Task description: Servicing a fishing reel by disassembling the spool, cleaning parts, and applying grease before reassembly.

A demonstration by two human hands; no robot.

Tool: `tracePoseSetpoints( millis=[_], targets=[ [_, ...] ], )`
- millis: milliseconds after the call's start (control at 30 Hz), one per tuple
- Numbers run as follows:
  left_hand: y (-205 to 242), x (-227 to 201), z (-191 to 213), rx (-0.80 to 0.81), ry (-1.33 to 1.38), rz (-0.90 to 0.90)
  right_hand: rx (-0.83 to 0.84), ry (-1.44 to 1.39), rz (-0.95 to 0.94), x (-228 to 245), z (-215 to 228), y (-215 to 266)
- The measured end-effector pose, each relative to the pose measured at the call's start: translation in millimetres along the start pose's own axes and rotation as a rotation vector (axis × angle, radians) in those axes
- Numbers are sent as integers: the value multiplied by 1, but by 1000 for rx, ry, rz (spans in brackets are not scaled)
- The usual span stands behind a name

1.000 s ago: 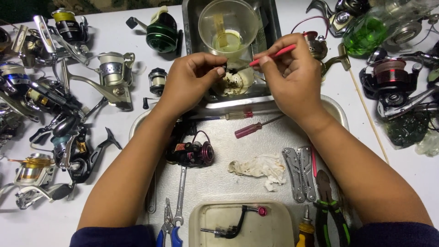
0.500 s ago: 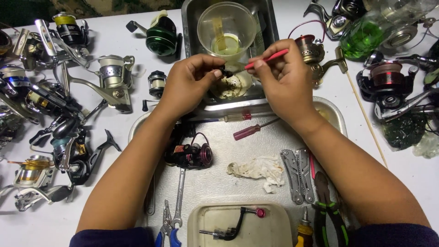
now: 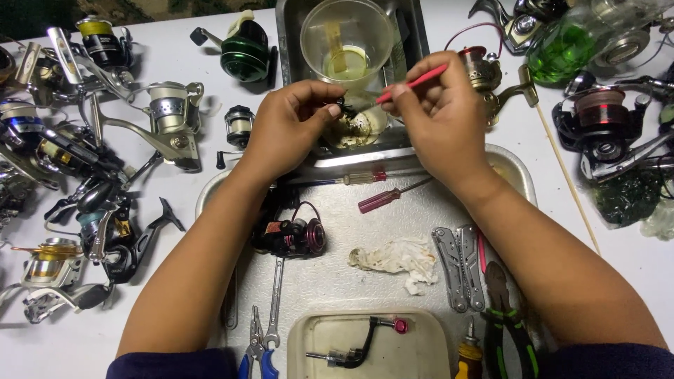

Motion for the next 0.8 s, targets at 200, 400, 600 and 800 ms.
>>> tracePoseSetpoints(
  millis=[200,400,600,800],
  targets=[
    [-1,0,3,-25,-66,-24,-28,3,33,-3,3,1],
    [-2,1,4,-41,-95,-16,-71,-49,55,3,3,-2],
    [-2,0,3,-22,-11,-40,-34,-62,107,9,2,-4],
    [-3,3,2,8,73,-11,-60,-77,155,17,7,-3]
  ],
)
Point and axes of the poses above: each hand's wrist, its own y-axis away from the middle knuckle, its own z-axis out of the back of the hand, x = y × z, the point moved 10 cm from there along -y, towards the middle knuckle, and after that the axes turned 10 degrees about z, right-handed, at the moved point
